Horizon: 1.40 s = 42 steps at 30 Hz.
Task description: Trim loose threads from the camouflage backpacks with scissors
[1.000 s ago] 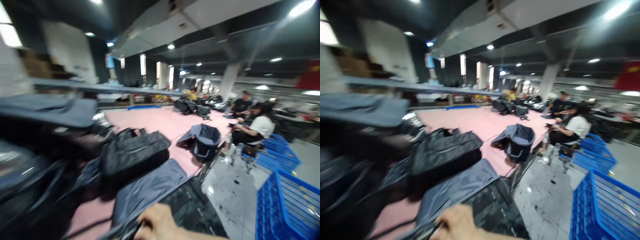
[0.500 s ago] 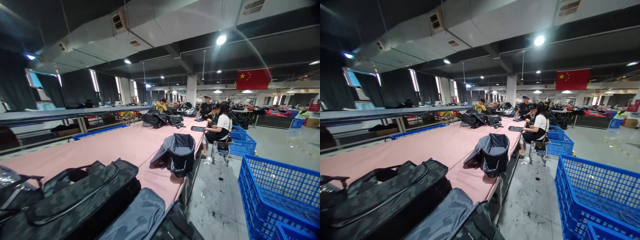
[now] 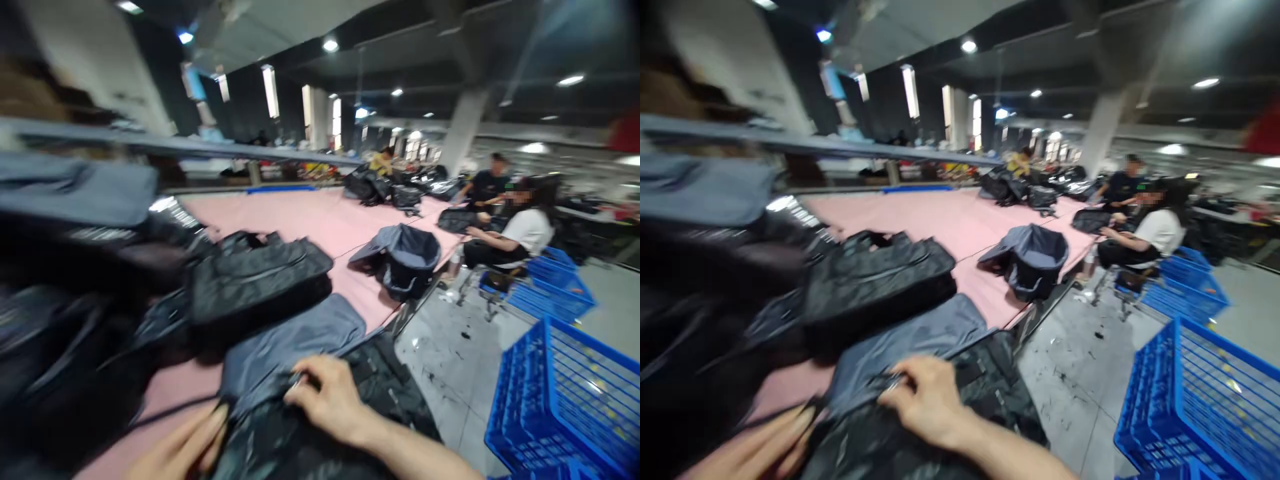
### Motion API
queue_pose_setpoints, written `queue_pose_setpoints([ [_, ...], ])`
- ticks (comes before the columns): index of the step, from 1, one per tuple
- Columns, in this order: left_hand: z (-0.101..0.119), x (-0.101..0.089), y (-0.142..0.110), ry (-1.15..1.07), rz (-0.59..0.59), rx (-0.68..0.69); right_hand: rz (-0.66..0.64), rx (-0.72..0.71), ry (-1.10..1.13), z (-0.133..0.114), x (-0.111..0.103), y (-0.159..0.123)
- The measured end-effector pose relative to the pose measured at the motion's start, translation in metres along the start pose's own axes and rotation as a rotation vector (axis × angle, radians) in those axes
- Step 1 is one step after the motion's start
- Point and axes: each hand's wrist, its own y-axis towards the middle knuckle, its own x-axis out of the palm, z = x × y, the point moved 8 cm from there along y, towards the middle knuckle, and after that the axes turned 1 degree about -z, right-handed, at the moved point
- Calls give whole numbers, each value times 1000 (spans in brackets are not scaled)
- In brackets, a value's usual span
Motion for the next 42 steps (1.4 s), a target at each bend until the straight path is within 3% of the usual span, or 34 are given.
queue_pose_setpoints([
  [2,-13,-9,-17,-98,54,-58,36,-120,-106,-7,-8,-2],
  [5,-14,-4,-26,-223,63,-57,-7,-226,-170,-14,-7,-2],
  [12,-13,6,-28,-194,11,16,-31,-442,-302,-46,7,-8],
  [24,-13,1,-33,-110,15,36,-84,-386,-273,-43,19,-4],
  [36,-15,1,-35,-74,30,68,-45,-455,-315,-50,17,-8],
  [42,-20,1,-35,-44,25,45,6,-348,-262,-40,4,-4],
])
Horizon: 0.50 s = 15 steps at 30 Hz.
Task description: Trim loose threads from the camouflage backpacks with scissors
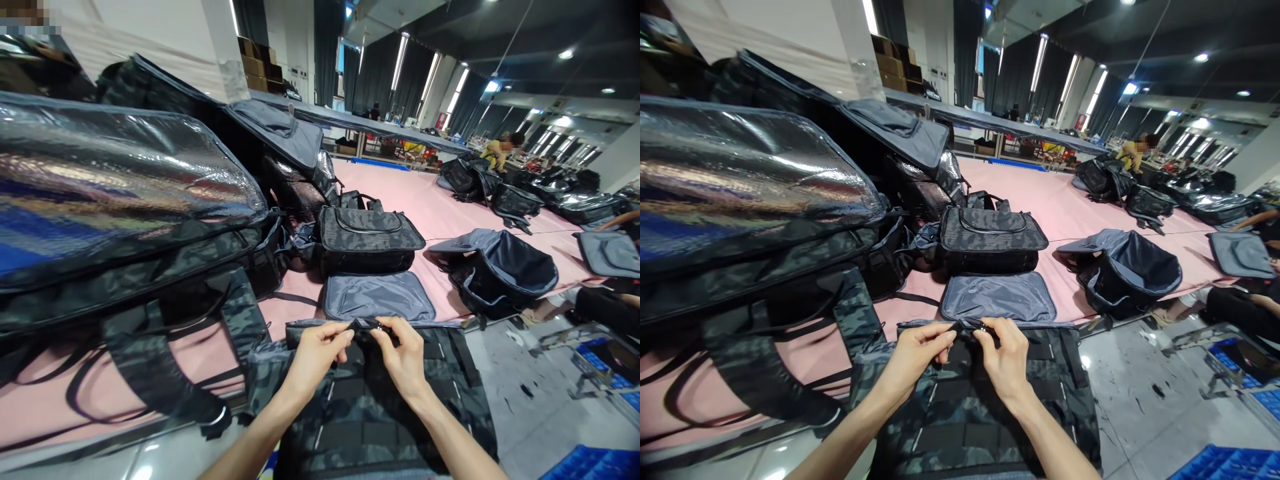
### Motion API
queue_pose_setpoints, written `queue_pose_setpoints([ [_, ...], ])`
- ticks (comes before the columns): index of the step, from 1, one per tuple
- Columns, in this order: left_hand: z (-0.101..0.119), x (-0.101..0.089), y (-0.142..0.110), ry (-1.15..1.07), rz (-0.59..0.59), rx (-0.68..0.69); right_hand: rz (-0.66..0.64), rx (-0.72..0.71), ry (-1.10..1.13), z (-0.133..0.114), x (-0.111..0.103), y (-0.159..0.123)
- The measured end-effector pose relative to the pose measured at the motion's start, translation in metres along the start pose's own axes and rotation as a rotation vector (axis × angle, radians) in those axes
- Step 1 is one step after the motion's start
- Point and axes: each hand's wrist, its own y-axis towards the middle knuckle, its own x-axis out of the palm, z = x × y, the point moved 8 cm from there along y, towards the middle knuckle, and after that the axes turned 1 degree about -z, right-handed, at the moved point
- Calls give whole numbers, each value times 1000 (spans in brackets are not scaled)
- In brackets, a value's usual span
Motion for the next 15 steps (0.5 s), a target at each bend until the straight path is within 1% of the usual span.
queue_pose_setpoints([
  [2,-2,1,1,2,-8,-2,-14,-15,-7,-1,1,-2],
  [6,-4,2,2,13,-12,10,-56,-88,-47,-5,7,-5],
  [9,1,2,0,61,-13,93,-63,-22,-18,2,6,-3],
  [11,10,0,-3,157,8,222,-60,22,-10,6,2,-1],
  [12,16,-1,-5,232,29,314,-56,19,-21,6,-1,0],
  [15,35,0,-17,490,98,637,-60,-66,-91,0,-8,1],
])
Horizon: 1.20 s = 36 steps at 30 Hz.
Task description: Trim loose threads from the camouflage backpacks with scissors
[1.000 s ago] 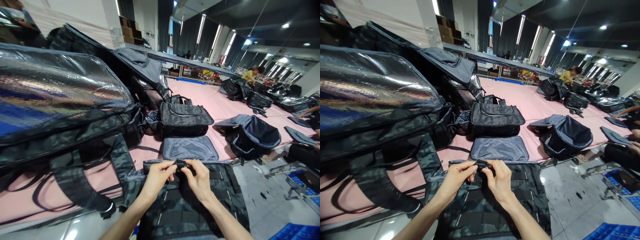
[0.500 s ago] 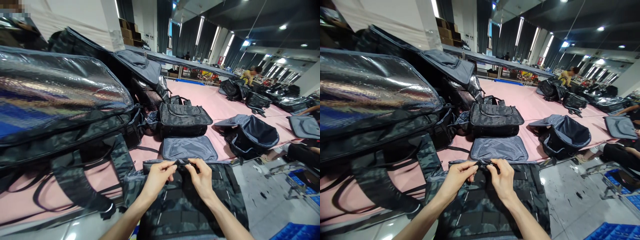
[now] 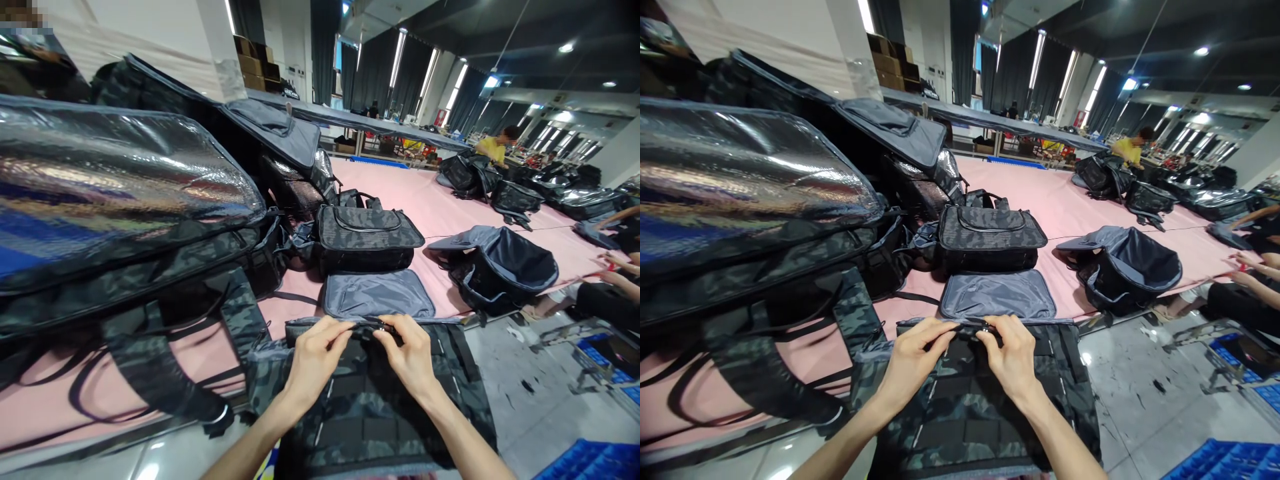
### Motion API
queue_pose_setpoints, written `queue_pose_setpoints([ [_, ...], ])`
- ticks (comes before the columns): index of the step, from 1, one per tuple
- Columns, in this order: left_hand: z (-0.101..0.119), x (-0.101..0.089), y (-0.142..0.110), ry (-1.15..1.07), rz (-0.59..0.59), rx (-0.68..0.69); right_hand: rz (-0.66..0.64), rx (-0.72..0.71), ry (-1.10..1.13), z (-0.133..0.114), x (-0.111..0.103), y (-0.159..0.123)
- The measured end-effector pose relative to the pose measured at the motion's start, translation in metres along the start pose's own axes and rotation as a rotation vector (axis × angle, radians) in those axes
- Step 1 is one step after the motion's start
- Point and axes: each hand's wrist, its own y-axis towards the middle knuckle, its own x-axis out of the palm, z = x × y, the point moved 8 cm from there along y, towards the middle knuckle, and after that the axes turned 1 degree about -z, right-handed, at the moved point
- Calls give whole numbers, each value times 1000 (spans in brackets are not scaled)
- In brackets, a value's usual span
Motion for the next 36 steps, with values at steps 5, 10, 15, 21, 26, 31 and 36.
queue_pose_setpoints([
  [5,14,1,-7,312,60,273,-15,-107,-118,-8,-5,-3],
  [10,14,4,-10,431,72,343,-32,-145,-160,-7,-3,-6],
  [15,18,4,-11,489,91,389,-59,-155,-185,-8,0,-5],
  [21,20,4,-9,527,90,401,-55,-199,-220,-14,-4,-2],
  [26,22,2,-9,522,98,427,-72,-269,-315,-18,-2,0],
  [31,18,2,-8,505,70,410,-139,-298,-370,-18,3,3],
  [36,16,-1,-4,394,30,358,-184,-284,-247,-11,4,7],
])
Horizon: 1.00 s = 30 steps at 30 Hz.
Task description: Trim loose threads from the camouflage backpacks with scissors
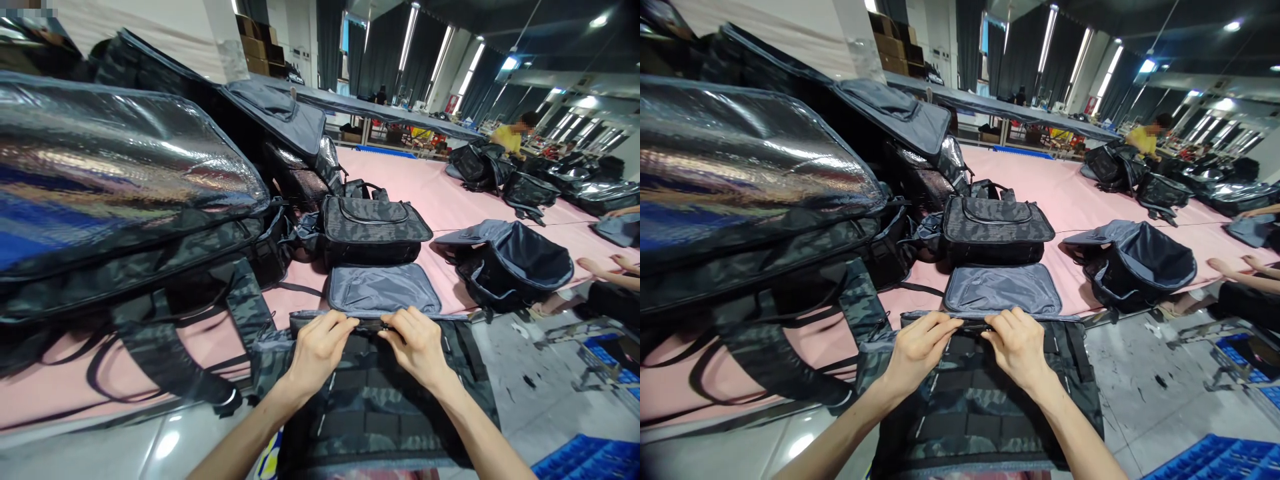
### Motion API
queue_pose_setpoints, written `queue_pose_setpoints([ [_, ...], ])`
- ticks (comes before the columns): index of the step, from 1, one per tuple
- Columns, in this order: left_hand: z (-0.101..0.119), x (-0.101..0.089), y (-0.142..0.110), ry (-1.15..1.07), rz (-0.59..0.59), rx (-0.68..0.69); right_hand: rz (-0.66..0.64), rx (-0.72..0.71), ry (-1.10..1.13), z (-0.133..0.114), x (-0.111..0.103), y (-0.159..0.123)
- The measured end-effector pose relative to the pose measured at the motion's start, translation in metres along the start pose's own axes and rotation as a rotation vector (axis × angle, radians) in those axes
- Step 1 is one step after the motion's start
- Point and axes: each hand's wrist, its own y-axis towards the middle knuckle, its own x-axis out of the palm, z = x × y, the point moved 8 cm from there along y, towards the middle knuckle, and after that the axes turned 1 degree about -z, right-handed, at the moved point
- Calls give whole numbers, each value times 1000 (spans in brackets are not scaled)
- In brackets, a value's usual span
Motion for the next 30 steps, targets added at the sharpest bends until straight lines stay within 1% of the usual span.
queue_pose_setpoints([
  [4,-4,2,3,-91,-69,-30,-3,-62,11,-1,-1,3],
  [6,-6,3,3,-122,-84,-46,6,-72,32,-2,-1,5],
  [9,-6,5,2,-153,-88,-53,-15,-10,209,0,4,6],
  [10,-6,6,2,-159,-90,-49,-33,41,311,3,8,7],
  [12,-4,6,1,-165,-73,-48,-29,214,568,15,15,6],
  [14,-5,3,0,-180,-21,-58,49,426,814,33,19,1],
  [16,-10,-2,0,-214,20,-106,109,574,940,45,23,-5],
  [17,-15,-3,-1,-235,22,-159,103,608,951,47,24,-8],
  [19,-31,-8,-3,-296,10,-317,54,637,937,48,28,-12],
  [21,-47,-19,-8,-379,16,-456,25,650,929,48,30,-15],
  [23,-57,-34,-11,-473,33,-497,16,654,933,48,32,-15],
  [26,-63,-53,-19,-498,31,-478,-1,670,934,49,39,-12],
  [28,-67,-59,-29,-460,25,-497,-21,683,909,46,43,-9],
  [30,-72,-57,-42,-448,23,-567,-94,655,883,33,49,-7],
])
